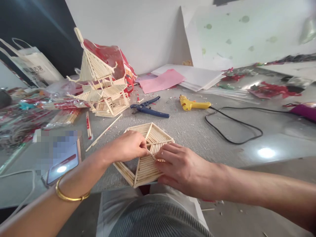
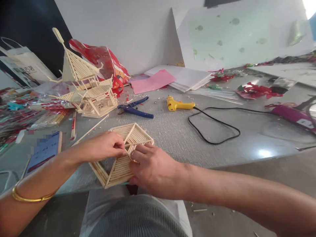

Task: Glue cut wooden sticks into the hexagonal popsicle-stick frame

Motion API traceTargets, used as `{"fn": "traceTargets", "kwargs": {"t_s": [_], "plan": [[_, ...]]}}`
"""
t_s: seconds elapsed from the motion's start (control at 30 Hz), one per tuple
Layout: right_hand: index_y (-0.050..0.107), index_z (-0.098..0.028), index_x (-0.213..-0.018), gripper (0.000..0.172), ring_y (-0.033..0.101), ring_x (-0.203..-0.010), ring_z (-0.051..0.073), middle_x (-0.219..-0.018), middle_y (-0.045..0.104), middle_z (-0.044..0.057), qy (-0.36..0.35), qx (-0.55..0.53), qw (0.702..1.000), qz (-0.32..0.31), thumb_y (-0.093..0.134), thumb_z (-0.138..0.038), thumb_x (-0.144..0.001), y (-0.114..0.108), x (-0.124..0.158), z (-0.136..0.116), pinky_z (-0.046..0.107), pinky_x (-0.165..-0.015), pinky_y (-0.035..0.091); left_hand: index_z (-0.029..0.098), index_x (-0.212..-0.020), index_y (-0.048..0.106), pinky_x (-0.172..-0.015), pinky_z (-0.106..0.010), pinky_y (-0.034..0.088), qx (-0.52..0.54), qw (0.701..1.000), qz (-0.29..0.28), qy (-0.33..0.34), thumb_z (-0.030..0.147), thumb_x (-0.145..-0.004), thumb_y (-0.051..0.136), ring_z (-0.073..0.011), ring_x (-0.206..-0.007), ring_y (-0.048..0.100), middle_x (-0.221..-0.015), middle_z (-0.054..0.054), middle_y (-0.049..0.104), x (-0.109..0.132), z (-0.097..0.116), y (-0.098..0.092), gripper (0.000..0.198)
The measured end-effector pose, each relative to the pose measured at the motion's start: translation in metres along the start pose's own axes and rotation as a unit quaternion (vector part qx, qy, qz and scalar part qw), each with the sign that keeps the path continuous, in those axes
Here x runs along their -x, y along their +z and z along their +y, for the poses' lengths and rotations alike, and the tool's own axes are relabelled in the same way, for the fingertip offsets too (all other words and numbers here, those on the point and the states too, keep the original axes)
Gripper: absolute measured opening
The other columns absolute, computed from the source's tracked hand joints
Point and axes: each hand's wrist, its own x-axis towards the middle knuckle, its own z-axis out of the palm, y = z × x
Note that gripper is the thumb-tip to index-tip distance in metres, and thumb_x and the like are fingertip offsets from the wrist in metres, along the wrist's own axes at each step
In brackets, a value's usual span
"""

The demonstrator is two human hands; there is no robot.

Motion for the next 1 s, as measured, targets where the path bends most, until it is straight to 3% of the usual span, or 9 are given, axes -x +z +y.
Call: {"fn": "traceTargets", "kwargs": {"t_s": [0.3,0.83,1.0], "plan": [[0.058,-0.014,-0.075,0.022,0.049,-0.079,0.017,-0.081,0.057,0.008,0.007,0.012,1.000,0.020,0.048,-0.029,-0.087,0.007,0.004,-0.001,0.032,-0.069,0.042,0.017,-0.057,0.061,-0.049,-0.025,0.024,0.052,0.998,0.034,-0.022,0.039,-0.070,0.047,-0.0105,-0.052,0.040,-0.052,0.003,0.048,0.006,-0.009,0.009,0.028],[0.060,-0.014,-0.080,0.023,0.050,-0.080,0.018,-0.084,0.059,0.009,0.017,-0.001,0.999,0.038,0.045,-0.029,-0.088,0.010,0.007,-0.001,0.033,-0.071,0.043,0.019,-0.054,0.060,-0.046,-0.024,0.022,0.058,0.997,0.021,-0.047,0.034,-0.064,0.051,-0.0103,-0.049,0.037,-0.048,0.004,0.042,0.004,-0.006,0.006,0.021],[0.060,-0.014,-0.081,0.020,0.051,-0.081,0.018,-0.085,0.058,0.009,0.022,-0.005,0.999,0.050,0.046,-0.028,-0.087,0.011,0.009,-0.003,0.033,-0.072,0.043,0.019,-0.054,0.061,-0.048,-0.023,0.026,0.067,0.996,0.064,-0.013,0.036,-0.069,0.048,-0.0101,-0.051,0.040,-0.051,0.004,0.048,0.011,-0.009,0.005,0.027]]}}
